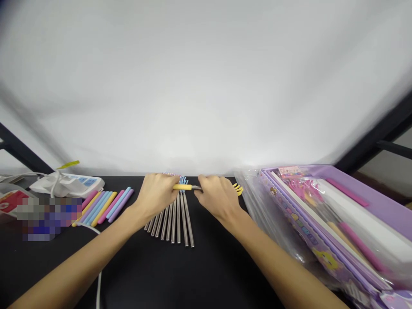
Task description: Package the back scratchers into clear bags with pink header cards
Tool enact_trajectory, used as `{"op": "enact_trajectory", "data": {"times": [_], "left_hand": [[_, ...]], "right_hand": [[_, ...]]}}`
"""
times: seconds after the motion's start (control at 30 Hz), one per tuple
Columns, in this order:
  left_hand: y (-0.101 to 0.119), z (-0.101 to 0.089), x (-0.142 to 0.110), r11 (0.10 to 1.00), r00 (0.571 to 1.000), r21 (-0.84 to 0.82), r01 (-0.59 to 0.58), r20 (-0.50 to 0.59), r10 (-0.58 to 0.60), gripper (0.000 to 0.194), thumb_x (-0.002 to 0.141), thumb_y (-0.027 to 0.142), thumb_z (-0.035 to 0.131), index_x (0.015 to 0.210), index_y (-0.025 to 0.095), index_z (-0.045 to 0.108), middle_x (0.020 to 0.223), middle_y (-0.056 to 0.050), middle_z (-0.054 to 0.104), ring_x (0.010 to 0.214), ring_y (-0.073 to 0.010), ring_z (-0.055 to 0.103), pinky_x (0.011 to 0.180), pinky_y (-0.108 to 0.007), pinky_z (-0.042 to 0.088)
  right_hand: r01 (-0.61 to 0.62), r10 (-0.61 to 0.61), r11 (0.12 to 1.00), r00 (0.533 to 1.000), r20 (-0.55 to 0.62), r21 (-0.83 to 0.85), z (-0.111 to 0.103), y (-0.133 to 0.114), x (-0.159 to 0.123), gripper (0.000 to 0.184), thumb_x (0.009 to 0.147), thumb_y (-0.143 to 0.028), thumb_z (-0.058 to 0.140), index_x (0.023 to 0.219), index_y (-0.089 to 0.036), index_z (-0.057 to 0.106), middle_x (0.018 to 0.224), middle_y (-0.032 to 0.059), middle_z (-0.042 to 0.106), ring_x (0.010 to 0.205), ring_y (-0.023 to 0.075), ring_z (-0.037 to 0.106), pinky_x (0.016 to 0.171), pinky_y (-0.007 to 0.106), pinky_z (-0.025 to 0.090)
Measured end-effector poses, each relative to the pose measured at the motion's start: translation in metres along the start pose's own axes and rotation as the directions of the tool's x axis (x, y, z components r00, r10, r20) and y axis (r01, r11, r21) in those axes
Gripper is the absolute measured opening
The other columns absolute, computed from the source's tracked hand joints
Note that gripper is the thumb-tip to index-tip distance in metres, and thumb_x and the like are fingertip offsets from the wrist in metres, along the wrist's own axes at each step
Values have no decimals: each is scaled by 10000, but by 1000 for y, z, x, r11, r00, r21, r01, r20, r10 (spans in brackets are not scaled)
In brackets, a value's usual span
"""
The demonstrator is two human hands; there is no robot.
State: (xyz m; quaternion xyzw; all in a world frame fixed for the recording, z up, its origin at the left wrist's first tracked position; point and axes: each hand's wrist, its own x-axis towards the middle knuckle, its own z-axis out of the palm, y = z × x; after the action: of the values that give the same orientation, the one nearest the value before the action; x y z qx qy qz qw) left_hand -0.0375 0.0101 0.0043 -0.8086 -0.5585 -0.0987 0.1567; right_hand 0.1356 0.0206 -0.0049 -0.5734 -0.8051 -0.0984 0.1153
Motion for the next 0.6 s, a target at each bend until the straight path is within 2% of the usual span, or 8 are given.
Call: {"op": "enact_trajectory", "data": {"times": [0.17, 0.27, 0.43, 0.5, 0.6], "left_hand": [[-30, 3, 1, 1000, 1000, 2, -27, -4, 27, 173, 829, 212, 500, 728, 200, 640, 658, -32, 677, 599, -211, 636, 498, -306, 207], [-33, 2, 2, 998, 999, 52, -18, -40, 20, 163, 826, 188, 506, 724, 195, 633, 659, -34, 672, 603, -217, 638, 499, -310, 223], [-11, 5, -2, 978, 962, 138, -153, -207, 180, 175, 867, 143, 454, 839, 187, 621, 682, -23, 653, 602, -218, 646, 508, -320, 271], [-17, 7, -2, 977, 964, 159, -143, -199, 173, 174, 869, 158, 456, 828, 199, 620, 643, -11, 643, 539, -217, 627, 474, -316, 219], [-38, 6, 0, 974, 982, 223, -35, -172, 74, 156, 815, 131, 499, 712, 182, 605, 609, -33, 632, 535, -221, 619, 476, -316, 216]], "right_hand": [[174, -173, 980, 985, -18, 100, -11, 12, 4, 184, 880, -311, 530, 763, -190, 604, 752, 28, 683, 641, 148, 575, 584, 286, 261], [214, -215, 975, 976, 19, 66, -21, 19, 5, 307, 932, -428, 483, 778, -202, 620, 739, 22, 681, 625, 151, 568, 566, 291, 239], [200, -198, 976, 980, 29, -84, -26, 13, 3, 332, 948, -464, 439, 888, -223, 658, 779, 45, 716, 647, 188, 620, 559, 310, 206], [159, -156, 977, 987, 28, -139, -26, 18, 1, 377, 944, -498, 427, 885, -223, 679, 764, 61, 722, 662, 208, 640, 562, 310, 216], [56, -49, 984, 998, 45, -171, -28, 35, 1, 536, 939, -605, 360, 799, -223, 710, 725, 80, 721, 679, 231, 660, 557, 309, 243]]}}
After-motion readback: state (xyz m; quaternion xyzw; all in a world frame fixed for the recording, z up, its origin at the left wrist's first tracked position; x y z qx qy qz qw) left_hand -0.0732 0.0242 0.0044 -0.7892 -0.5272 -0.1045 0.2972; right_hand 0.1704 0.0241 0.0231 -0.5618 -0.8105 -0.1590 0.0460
